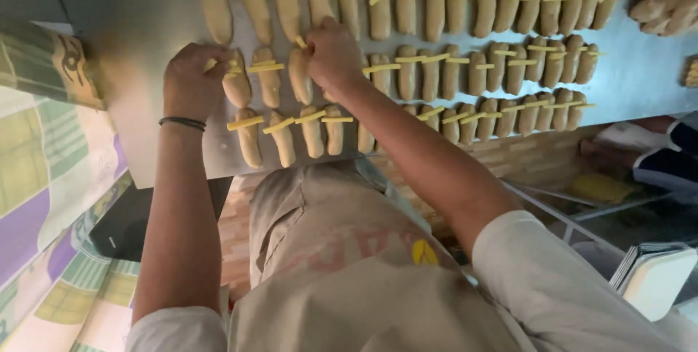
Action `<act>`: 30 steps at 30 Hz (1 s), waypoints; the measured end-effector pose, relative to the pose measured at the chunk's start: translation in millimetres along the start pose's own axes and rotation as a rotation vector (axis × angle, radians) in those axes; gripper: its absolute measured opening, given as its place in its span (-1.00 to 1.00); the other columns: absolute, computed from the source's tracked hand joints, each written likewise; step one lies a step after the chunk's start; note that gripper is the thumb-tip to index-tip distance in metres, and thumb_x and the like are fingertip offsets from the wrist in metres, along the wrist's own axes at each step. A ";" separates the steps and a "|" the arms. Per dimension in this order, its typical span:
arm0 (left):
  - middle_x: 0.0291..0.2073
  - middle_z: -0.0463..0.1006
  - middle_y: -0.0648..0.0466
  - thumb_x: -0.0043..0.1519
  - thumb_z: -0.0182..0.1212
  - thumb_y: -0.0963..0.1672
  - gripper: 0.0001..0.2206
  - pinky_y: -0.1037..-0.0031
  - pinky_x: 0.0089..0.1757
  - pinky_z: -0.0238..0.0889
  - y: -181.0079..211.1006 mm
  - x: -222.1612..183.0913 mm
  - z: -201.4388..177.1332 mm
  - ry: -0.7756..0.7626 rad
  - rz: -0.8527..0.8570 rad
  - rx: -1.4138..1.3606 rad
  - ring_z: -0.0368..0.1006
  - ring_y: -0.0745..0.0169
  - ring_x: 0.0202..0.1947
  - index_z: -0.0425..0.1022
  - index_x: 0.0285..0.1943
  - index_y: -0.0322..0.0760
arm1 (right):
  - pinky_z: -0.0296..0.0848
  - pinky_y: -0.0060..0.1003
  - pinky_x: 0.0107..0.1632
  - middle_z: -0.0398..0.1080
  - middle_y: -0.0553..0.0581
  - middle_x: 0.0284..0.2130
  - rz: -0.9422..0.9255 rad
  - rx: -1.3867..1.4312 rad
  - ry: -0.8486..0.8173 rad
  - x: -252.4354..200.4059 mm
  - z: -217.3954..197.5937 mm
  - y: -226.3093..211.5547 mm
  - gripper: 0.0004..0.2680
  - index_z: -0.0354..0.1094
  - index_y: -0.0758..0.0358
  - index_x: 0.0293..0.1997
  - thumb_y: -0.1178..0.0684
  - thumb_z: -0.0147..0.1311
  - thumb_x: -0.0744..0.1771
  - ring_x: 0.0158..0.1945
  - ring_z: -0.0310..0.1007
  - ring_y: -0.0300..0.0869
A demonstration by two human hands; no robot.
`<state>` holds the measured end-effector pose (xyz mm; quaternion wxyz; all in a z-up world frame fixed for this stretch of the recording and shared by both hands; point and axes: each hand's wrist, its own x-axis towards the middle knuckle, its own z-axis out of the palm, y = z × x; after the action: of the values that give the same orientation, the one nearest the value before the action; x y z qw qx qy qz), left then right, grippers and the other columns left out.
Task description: Placing individual strips of cheese onto pre-shaped pieces of dough laid out on a bakery work table.
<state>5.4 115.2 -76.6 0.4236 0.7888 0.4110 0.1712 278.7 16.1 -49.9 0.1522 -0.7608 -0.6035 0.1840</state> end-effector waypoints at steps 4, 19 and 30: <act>-0.07 0.57 0.01 0.18 0.26 -0.27 -0.78 0.32 -0.07 0.33 -0.4 -11.3 -5.5 0.031 -0.073 0.011 0.52 0.00 -0.09 0.68 -0.05 -0.19 | 0.25 0.10 -0.42 0.30 0.23 -0.39 0.030 0.109 -0.035 -3.2 -1.8 -13.1 -0.91 0.43 0.24 -0.43 0.12 0.01 0.25 -0.34 0.36 0.14; -0.68 0.36 0.01 0.29 0.10 -0.25 -0.91 0.49 -0.51 0.06 51.0 -38.6 -24.1 0.386 -0.584 -1.094 0.18 0.28 -0.66 0.54 -0.19 -0.37 | 0.27 -0.01 -0.32 0.28 0.09 -0.45 -0.338 -0.121 0.111 -29.0 -5.3 -25.8 -0.93 0.52 0.17 -0.28 0.22 0.14 0.33 -0.36 0.27 0.08; -0.06 0.42 -0.02 0.18 0.21 -0.15 -0.84 0.20 -0.26 0.41 -34.2 -1.0 22.0 0.228 -0.252 0.071 0.52 -0.10 -0.25 0.60 -0.08 -0.13 | 0.34 0.17 0.04 0.34 0.22 -0.12 -0.262 -0.092 0.033 -51.1 -40.1 -32.9 -0.75 0.49 0.32 0.10 0.21 0.22 0.31 -0.06 0.34 0.18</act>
<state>1.2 113.1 -116.9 0.3644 0.7209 0.5578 0.1907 258.5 -26.7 5.5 0.1497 -0.6847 -0.7027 0.1222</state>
